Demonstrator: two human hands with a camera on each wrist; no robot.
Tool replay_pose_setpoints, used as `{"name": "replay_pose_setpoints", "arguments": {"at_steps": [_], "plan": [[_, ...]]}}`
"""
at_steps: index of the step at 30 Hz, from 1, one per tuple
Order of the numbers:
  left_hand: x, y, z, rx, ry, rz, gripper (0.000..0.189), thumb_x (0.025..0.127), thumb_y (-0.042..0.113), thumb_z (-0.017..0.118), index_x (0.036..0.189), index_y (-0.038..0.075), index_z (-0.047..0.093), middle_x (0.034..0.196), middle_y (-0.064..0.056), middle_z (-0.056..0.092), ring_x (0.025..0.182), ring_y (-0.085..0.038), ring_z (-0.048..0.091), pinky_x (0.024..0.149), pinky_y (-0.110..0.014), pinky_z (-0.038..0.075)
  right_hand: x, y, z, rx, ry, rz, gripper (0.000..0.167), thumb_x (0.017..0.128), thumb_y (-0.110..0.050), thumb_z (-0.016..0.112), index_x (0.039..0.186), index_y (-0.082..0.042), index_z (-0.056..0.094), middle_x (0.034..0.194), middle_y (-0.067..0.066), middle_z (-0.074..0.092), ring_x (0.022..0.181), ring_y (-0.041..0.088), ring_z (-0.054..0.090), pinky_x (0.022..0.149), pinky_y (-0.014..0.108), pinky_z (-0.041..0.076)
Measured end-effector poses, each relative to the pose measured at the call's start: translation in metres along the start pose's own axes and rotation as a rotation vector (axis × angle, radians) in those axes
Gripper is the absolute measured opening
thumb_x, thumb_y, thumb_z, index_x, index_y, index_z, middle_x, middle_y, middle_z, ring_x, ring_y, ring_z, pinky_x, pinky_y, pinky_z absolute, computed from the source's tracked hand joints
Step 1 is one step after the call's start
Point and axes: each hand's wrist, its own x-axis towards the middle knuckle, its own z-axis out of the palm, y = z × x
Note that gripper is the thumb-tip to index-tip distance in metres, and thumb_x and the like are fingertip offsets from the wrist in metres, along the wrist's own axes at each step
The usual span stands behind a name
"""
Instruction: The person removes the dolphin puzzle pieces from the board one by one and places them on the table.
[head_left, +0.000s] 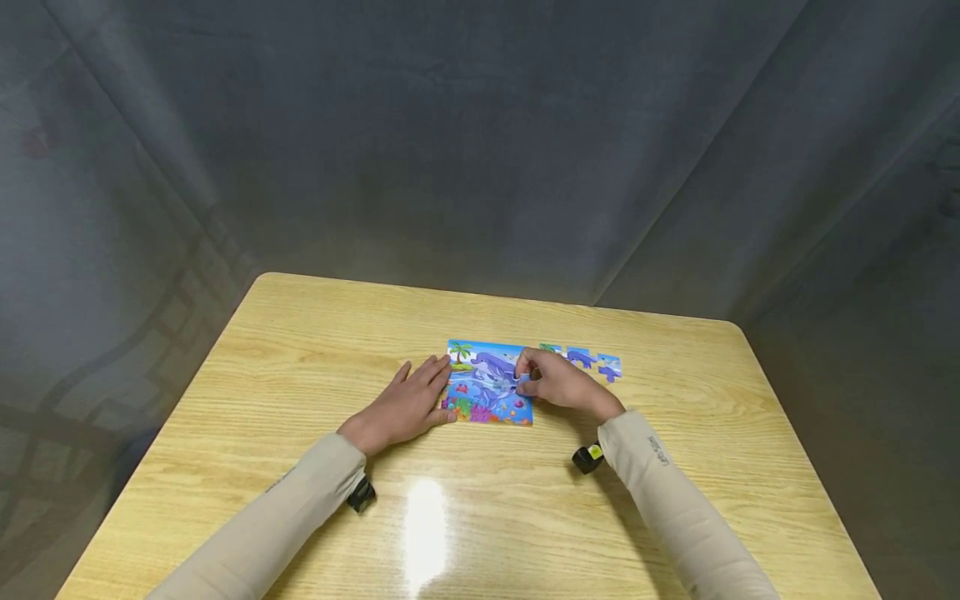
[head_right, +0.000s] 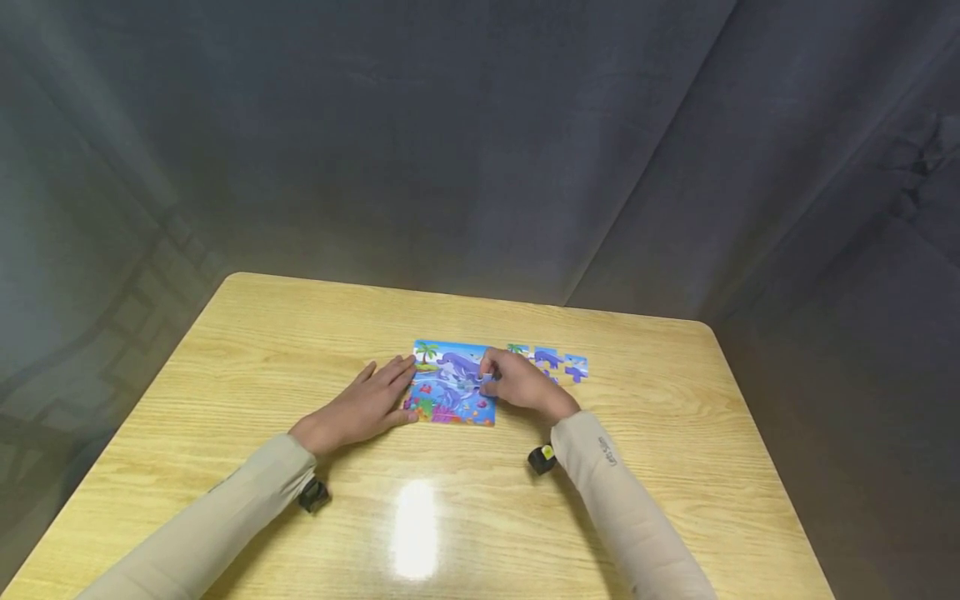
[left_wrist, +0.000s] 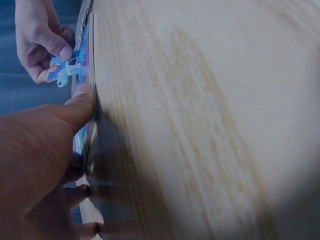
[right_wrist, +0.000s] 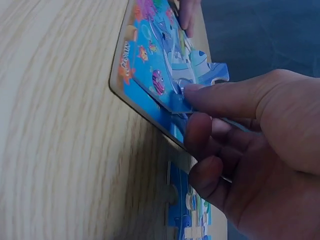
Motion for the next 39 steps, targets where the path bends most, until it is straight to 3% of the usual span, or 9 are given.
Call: {"name": "replay_pose_setpoints", "arguments": {"at_steps": [3, 12, 20, 28, 35, 39], "plan": [[0.000, -0.001, 0.001, 0.002, -0.007, -0.006, 0.085, 0.109, 0.053, 0.054, 0.170, 0.003, 0.022, 0.181, -0.013, 0.013, 0.169, -0.036, 0.013, 0.135, -0.067, 0.012, -0.002, 0.002, -0.002, 0.009, -0.027, -0.016, 0.002, 0.106, -0.006, 0.063, 0.106, -0.004, 0.065, 0.094, 0.008, 0.064, 0.074, 0.016, 0.048, 0.067, 0.030, 0.043], [0.000, -0.001, 0.002, 0.001, -0.006, -0.005, 0.085, 0.109, 0.053, 0.053, 0.170, 0.003, 0.022, 0.181, -0.013, 0.013, 0.169, -0.036, 0.013, 0.135, -0.067, 0.012, 0.000, 0.009, 0.003, -0.069, -0.035, -0.038, 0.014, 0.108, -0.013, 0.062, 0.110, -0.009, 0.075, 0.079, 0.004, 0.066, 0.066, 0.012, 0.049, 0.064, 0.026, 0.042], [-0.001, -0.002, 0.002, -0.002, 0.000, -0.001, 0.085, 0.109, 0.053, 0.053, 0.170, 0.002, 0.022, 0.181, -0.013, 0.013, 0.169, -0.036, 0.014, 0.135, -0.066, 0.012, 0.000, 0.006, 0.004, -0.146, 0.014, -0.046, 0.015, 0.109, -0.014, 0.062, 0.111, -0.011, 0.076, 0.078, 0.005, 0.070, 0.064, 0.012, 0.056, 0.062, 0.027, 0.045], [0.000, -0.003, 0.002, -0.001, 0.007, 0.004, 0.085, 0.109, 0.052, 0.054, 0.170, 0.001, 0.021, 0.181, -0.014, 0.014, 0.169, -0.036, 0.015, 0.135, -0.067, 0.012, -0.003, 0.001, -0.001, -0.107, 0.028, -0.029, 0.016, 0.109, -0.014, 0.060, 0.115, -0.007, 0.073, 0.087, 0.011, 0.072, 0.068, 0.017, 0.060, 0.062, 0.028, 0.048], [-0.001, -0.003, 0.002, -0.007, 0.008, 0.004, 0.084, 0.109, 0.049, 0.056, 0.169, -0.001, 0.023, 0.180, -0.016, 0.016, 0.168, -0.038, 0.016, 0.135, -0.067, 0.012, -0.012, 0.007, -0.009, -0.053, 0.036, -0.023, 0.015, 0.109, -0.013, 0.059, 0.116, -0.006, 0.071, 0.075, 0.012, 0.063, 0.062, 0.015, 0.047, 0.058, 0.026, 0.038], [-0.001, -0.002, 0.001, -0.012, 0.001, -0.001, 0.085, 0.109, 0.049, 0.056, 0.169, -0.001, 0.023, 0.181, -0.016, 0.015, 0.168, -0.037, 0.015, 0.135, -0.067, 0.012, -0.019, 0.013, -0.011, -0.041, 0.072, -0.021, 0.009, 0.106, -0.010, 0.065, 0.113, -0.007, 0.071, 0.076, 0.011, 0.063, 0.063, 0.015, 0.050, 0.058, 0.027, 0.042]]}}
